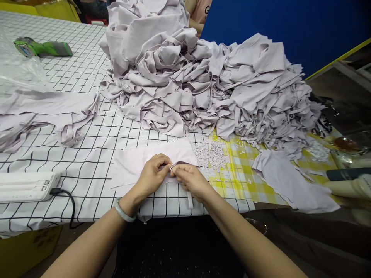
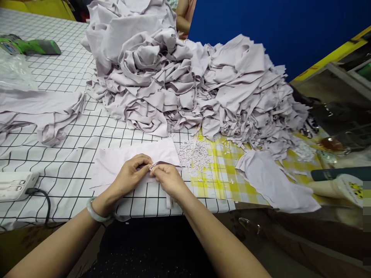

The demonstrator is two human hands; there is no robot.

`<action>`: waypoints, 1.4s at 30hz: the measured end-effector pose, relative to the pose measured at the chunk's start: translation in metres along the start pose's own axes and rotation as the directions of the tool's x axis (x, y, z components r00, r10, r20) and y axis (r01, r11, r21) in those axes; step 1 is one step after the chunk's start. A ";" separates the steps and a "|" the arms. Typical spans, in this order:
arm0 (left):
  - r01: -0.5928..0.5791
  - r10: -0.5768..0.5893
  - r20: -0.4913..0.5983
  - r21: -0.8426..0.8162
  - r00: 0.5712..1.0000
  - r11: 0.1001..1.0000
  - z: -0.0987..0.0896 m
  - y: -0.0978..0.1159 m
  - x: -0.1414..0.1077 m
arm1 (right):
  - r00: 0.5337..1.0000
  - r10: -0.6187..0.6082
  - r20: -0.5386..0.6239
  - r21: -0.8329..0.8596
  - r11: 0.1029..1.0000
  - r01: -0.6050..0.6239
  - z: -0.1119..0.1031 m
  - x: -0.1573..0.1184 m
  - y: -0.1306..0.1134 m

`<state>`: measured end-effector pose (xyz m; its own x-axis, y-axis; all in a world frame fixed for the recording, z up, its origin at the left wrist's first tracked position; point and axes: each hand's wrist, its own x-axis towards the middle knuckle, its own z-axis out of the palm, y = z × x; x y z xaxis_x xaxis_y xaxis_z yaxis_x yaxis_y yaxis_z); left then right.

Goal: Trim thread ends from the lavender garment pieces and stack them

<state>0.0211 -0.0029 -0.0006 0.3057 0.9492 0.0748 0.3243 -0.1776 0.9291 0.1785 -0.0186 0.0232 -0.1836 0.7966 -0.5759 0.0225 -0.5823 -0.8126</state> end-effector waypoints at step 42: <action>-0.233 0.183 0.167 0.362 0.969 0.902 -0.027 -0.002 0.019 | 0.671 -0.717 -0.189 -0.674 0.591 0.443 -0.022 -0.143 0.112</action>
<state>0.0024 0.0229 0.0084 0.5054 0.8434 0.1822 0.5454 -0.4759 0.6900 0.2284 -0.1941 0.0123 0.0461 0.9826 0.1801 0.5939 0.1180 -0.7958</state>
